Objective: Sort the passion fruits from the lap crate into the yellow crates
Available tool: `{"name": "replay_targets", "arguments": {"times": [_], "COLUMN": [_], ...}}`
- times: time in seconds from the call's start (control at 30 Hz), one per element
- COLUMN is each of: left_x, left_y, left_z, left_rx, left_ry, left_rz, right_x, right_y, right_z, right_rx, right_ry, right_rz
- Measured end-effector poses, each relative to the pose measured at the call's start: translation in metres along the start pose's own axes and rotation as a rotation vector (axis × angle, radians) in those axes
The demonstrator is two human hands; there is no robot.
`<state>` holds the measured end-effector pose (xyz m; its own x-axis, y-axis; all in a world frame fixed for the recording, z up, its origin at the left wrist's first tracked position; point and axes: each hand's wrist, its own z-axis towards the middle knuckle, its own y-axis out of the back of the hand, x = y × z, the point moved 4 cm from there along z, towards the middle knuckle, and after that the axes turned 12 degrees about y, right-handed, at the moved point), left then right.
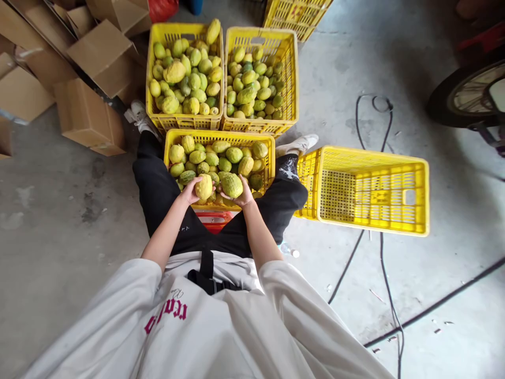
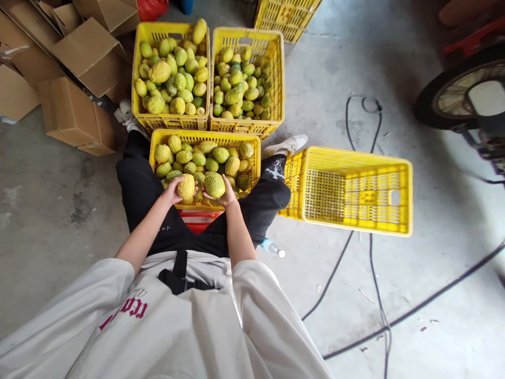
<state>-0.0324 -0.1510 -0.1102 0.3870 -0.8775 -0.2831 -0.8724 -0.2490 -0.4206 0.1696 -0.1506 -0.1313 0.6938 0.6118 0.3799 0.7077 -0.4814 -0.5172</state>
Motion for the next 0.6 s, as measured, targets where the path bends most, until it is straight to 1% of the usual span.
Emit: {"name": "replay_targets", "arguments": {"times": [0.13, 0.23, 0.4, 0.5, 0.6], "left_x": [0.006, 0.005, 0.001, 0.002, 0.004], "left_y": [0.001, 0.003, 0.006, 0.006, 0.007], "left_z": [0.011, 0.015, 0.014, 0.013, 0.014], "left_rx": [-0.038, -0.042, 0.056, 0.087, 0.102], "left_ry": [0.031, 0.031, 0.092, 0.094, 0.066], "left_rz": [0.032, -0.015, -0.154, -0.155, -0.143], "right_x": [-0.007, -0.010, -0.012, -0.011, -0.008], "right_y": [-0.005, -0.004, 0.003, 0.008, 0.014], "right_z": [0.005, 0.009, 0.019, 0.024, 0.027], "right_rx": [0.036, 0.052, 0.043, 0.009, -0.003], "right_ry": [-0.012, 0.013, 0.049, 0.067, 0.078], "right_rz": [0.011, 0.009, 0.054, 0.112, 0.118]}}
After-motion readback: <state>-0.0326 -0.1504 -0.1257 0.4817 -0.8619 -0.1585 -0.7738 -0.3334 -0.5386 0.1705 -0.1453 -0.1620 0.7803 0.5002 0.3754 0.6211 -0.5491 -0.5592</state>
